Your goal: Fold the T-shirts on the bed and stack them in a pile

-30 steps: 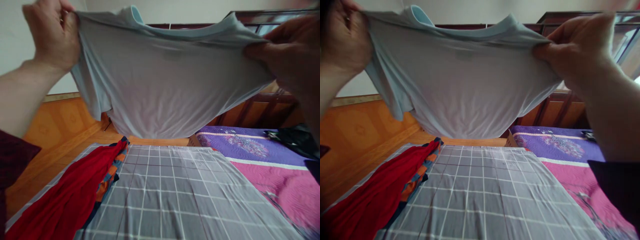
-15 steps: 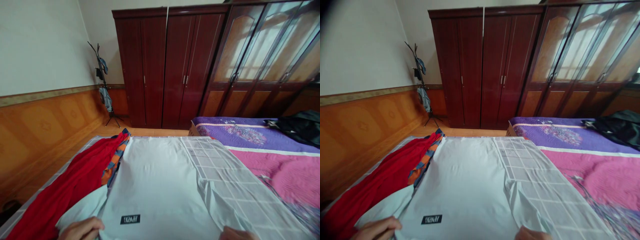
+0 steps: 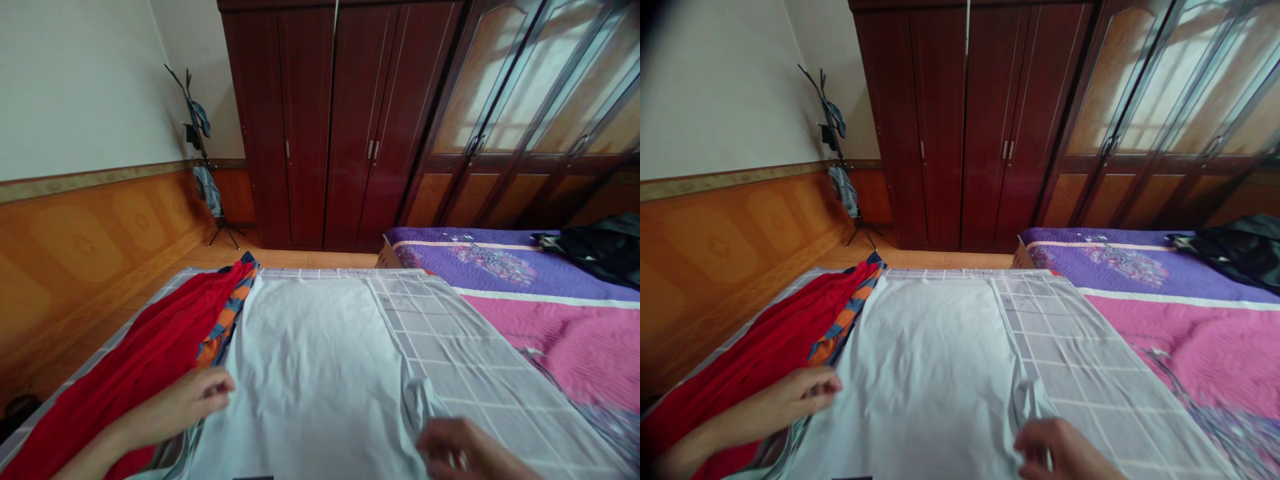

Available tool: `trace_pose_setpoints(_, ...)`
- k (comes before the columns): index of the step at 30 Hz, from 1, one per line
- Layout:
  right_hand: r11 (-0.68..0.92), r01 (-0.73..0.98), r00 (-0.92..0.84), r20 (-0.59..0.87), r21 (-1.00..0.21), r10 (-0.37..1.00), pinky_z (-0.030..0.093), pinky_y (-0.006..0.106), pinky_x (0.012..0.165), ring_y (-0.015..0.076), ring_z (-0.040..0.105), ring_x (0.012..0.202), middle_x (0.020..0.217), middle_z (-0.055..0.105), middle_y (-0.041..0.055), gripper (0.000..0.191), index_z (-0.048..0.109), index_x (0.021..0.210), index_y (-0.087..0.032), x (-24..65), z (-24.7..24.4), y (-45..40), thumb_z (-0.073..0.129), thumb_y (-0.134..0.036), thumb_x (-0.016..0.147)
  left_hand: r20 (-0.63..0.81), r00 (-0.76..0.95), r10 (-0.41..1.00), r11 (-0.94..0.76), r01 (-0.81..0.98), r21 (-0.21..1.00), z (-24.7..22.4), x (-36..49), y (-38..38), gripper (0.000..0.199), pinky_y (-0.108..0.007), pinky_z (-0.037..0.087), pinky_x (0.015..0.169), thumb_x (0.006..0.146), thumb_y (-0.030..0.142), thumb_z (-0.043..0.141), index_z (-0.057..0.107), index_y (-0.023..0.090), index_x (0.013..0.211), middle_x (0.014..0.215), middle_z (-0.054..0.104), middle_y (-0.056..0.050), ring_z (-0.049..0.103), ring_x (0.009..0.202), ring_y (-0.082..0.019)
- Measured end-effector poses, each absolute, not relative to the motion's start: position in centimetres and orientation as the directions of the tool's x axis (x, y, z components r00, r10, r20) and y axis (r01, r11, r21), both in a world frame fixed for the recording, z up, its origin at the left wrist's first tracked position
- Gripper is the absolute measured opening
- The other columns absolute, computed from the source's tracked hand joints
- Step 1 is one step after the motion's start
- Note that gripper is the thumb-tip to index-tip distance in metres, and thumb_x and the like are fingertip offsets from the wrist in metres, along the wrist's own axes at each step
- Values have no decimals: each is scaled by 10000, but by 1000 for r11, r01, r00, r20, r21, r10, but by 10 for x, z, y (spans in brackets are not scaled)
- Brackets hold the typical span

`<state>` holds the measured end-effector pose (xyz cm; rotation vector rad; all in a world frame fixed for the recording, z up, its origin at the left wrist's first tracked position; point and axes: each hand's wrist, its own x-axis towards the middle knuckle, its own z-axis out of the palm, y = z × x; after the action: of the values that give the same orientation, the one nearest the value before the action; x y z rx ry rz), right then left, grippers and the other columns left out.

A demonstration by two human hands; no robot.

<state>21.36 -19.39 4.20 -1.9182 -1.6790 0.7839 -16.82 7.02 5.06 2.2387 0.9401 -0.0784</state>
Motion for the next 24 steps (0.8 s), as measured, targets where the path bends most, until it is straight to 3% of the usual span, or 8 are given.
trace_pose_setpoints(4,-262,798,306,-11,-543,952,461,307,652,203,619,689,746,674,53,277,685,848,-188,261,46,-112,488,-380,815,3,602,799,-511,675,532,29,-112,151,392,-308,429,920,807,418,446,587,215,1111,1141,624,-65,571,1068,-226)
trace_pose_setpoints(8,-430,790,495,40,-437,868,434,329,835,245,609,954,1073,647,132,309,647,1053,-133,306,18,-36,511,-301,833,39,459,888,-417,764,493,-12,-74,218,515,-398,333,1034,743,359,520,533,122,1200,1265,546,-165,449,1242,-302)
trace_pose_setpoints(10,-467,781,526,35,-414,850,419,340,874,256,590,1004,1114,624,153,327,635,1076,-111,323,6,-10,532,-320,847,50,399,916,-369,785,498,-24,-60,241,550,-453,304,1043,707,357,577,534,105,1195,1257,546,-197,416,1266,-355)
trace_pose_setpoints(13,-512,764,556,-2,-391,831,445,374,860,226,596,965,1044,636,108,340,624,1061,-127,342,-3,19,559,-398,865,67,340,938,-318,770,553,-35,-45,268,587,-473,329,1021,678,374,634,532,116,1195,1258,548,-204,423,1263,-381)
trace_pose_setpoints(17,-563,738,594,-38,-372,803,481,395,812,179,602,882,966,632,43,340,612,1008,-153,357,-12,49,559,-461,873,95,314,945,-290,663,690,-47,-39,295,640,-370,398,995,694,337,649,468,124,1270,1271,564,-165,508,1213,-299)
trace_pose_setpoints(21,-588,722,628,-11,-366,778,480,363,776,166,597,836,905,634,33,315,623,925,-154,367,-23,69,578,-458,858,95,270,958,-228,521,822,-60,-46,307,645,-300,510,839,764,253,582,363,127,1357,1092,677,-109,653,1004,-224)
trace_pose_setpoints(24,-573,726,626,21,-381,779,463,314,710,158,594,772,814,643,21,271,637,829,-158,374,-29,75,607,-427,825,72,230,971,-169,437,883,-65,-49,311,625,-263,536,736,740,164,596,405,127,1334,999,709,-94,688,896,-210)
